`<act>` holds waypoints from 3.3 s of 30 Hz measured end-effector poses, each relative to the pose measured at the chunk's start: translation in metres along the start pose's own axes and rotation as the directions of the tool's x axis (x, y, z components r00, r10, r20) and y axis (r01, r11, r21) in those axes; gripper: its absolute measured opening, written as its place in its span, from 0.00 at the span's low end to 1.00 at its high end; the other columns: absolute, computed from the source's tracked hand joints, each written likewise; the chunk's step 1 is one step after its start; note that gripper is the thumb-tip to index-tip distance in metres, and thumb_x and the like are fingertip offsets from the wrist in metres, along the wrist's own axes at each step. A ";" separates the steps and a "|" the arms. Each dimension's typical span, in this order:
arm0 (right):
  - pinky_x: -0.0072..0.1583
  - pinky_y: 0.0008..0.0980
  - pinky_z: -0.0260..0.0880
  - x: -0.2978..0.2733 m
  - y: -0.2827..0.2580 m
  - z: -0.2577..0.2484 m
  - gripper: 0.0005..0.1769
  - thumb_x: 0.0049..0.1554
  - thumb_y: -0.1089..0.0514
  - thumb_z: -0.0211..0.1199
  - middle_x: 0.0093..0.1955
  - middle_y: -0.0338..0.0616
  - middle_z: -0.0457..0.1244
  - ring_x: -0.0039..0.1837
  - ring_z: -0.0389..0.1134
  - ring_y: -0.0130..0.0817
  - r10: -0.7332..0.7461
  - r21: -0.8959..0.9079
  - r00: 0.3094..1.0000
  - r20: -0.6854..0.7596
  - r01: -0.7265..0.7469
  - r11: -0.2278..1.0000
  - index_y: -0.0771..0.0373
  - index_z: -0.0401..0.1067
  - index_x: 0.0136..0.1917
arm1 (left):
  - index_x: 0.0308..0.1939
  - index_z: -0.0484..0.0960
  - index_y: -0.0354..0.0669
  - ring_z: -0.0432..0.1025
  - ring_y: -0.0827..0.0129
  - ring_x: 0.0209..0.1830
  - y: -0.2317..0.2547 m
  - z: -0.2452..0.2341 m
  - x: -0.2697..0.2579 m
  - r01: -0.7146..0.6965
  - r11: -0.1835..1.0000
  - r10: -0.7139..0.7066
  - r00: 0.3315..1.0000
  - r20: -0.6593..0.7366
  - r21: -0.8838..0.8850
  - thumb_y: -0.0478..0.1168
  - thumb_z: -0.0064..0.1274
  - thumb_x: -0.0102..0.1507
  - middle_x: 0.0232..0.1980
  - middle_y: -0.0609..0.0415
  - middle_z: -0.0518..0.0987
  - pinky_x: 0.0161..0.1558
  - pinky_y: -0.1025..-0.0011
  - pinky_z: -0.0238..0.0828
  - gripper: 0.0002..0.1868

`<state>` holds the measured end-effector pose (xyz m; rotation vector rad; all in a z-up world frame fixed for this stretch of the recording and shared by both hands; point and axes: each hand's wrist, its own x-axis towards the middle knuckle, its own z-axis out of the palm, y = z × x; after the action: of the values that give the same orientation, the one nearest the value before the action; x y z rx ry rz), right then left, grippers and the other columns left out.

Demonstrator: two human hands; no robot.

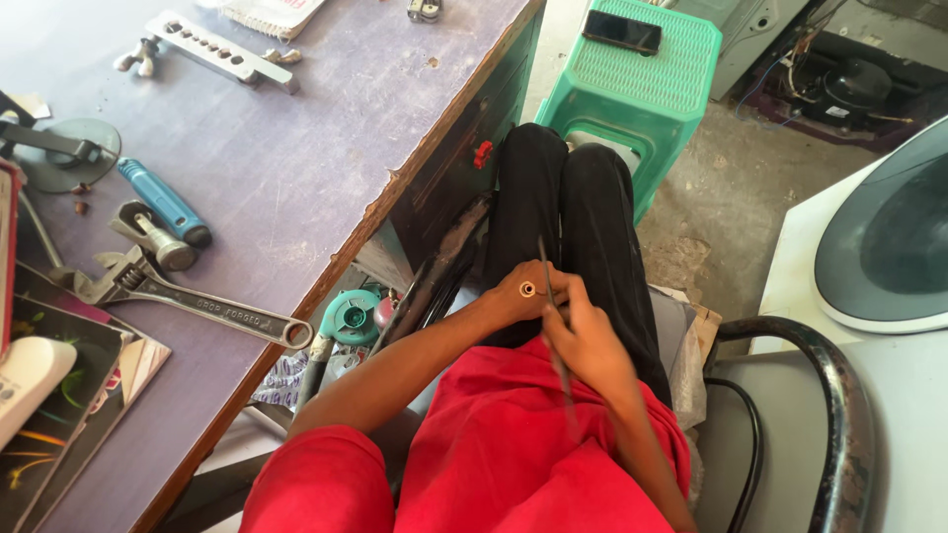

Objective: The person sits on a chair and uses a metal file to smooth the surface of a small brass-colored metal fitting attached to a wire. They hold the fitting in their left hand and file it with their right hand, rotating the object to work on different sides.

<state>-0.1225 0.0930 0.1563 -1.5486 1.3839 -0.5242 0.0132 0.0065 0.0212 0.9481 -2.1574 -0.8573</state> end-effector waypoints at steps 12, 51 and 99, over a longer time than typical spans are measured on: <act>0.28 0.33 0.63 0.005 -0.008 0.012 0.19 0.63 0.58 0.54 0.26 0.42 0.63 0.24 0.65 0.31 -0.085 0.077 0.993 -0.078 0.092 0.993 0.62 0.59 0.66 | 0.28 0.80 0.44 0.78 0.49 0.27 -0.019 0.012 -0.003 -0.133 0.991 0.134 0.991 -0.018 0.029 0.42 0.56 0.53 0.25 0.47 0.81 0.30 0.57 0.76 0.07; 0.26 0.32 0.63 0.005 0.008 0.005 0.27 0.62 0.60 0.53 0.29 0.42 0.66 0.23 0.65 0.30 0.041 0.097 0.999 0.015 -0.042 0.994 0.67 0.45 0.68 | 0.30 0.80 0.41 0.76 0.45 0.28 -0.008 0.009 0.004 0.073 0.996 -0.073 0.997 -0.013 0.054 0.44 0.51 0.61 0.28 0.44 0.80 0.31 0.55 0.73 0.11; 0.38 0.32 0.72 0.001 -0.001 0.049 0.26 0.63 0.60 0.59 0.33 0.47 0.69 0.36 0.74 0.36 -0.347 -0.042 0.921 -0.178 0.346 0.937 0.69 0.49 0.67 | 0.28 0.79 0.37 0.72 0.53 0.22 -0.028 0.017 0.012 0.001 1.000 0.003 0.978 -0.210 0.016 0.45 0.53 0.67 0.24 0.44 0.75 0.25 0.59 0.67 0.17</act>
<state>-0.0818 0.1095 0.1350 -1.8025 1.2494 -0.8969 0.0045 -0.0129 -0.0071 0.9987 -1.9860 -0.7067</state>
